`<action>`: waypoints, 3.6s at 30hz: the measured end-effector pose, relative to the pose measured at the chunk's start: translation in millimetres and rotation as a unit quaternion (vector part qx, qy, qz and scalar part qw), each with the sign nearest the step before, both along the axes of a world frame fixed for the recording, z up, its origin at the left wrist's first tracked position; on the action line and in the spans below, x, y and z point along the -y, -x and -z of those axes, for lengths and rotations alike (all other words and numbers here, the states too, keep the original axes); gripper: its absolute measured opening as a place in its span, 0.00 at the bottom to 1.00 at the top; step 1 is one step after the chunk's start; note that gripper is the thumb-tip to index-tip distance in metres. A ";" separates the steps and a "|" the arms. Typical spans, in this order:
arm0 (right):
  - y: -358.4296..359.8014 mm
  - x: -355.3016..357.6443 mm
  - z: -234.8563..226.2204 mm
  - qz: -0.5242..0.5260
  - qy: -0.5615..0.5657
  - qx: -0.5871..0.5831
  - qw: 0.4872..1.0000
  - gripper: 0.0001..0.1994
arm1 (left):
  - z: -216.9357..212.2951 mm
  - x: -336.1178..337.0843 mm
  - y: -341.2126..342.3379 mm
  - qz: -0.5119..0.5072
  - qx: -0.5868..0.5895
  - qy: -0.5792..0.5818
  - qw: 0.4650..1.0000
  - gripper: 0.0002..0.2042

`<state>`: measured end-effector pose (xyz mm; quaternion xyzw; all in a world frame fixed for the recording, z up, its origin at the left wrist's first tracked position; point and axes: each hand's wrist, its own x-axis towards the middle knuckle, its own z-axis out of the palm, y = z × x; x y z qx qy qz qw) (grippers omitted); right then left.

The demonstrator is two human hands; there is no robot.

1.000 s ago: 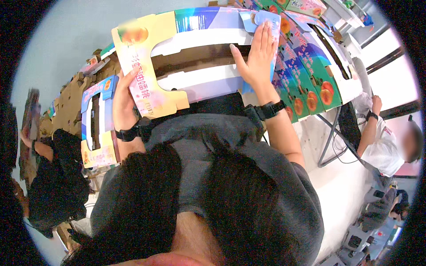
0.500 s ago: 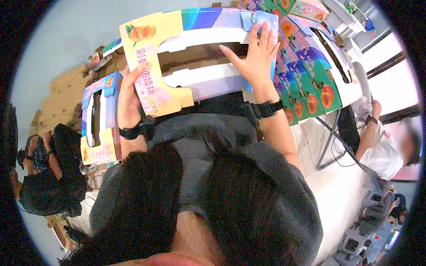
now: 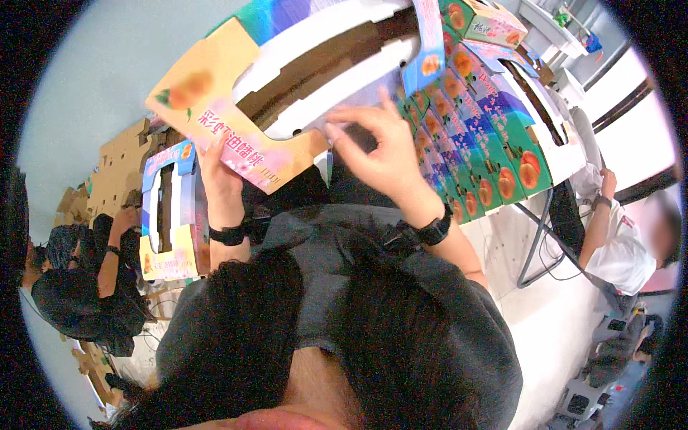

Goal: The recorder and others in the scene are assembling and stacking cardboard boxes for peaches.

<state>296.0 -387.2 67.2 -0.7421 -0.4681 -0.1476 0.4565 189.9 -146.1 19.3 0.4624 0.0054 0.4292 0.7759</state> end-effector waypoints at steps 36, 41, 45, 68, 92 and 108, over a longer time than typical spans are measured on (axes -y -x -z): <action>-37.3 26.3 50.0 -0.417 -0.428 -0.555 0.579 0.25 | -36.9 32.5 1.3 -0.346 0.053 -0.690 0.633 0.34; -46.0 56.0 43.2 -0.405 -0.434 -0.458 0.662 0.26 | -26.7 35.3 -5.4 -0.261 -0.022 -0.686 0.679 0.40; -41.0 84.0 28.1 -0.315 -0.401 -0.381 0.771 0.23 | -18.3 35.9 -8.2 -0.260 -0.035 -0.681 0.683 0.48; -108.2 265.0 -127.1 0.453 0.311 0.093 0.830 0.45 | -9.4 26.4 5.5 -0.152 -0.168 -0.689 0.689 0.41; -15.3 340.7 230.0 0.265 0.506 -0.509 0.644 0.13 | -12.1 28.6 2.6 -0.092 -0.166 -0.679 0.709 0.29; 108.2 440.7 516.1 0.416 0.152 -0.688 0.575 0.13 | 10.2 16.2 -5.3 -0.021 -0.252 -0.671 0.697 0.18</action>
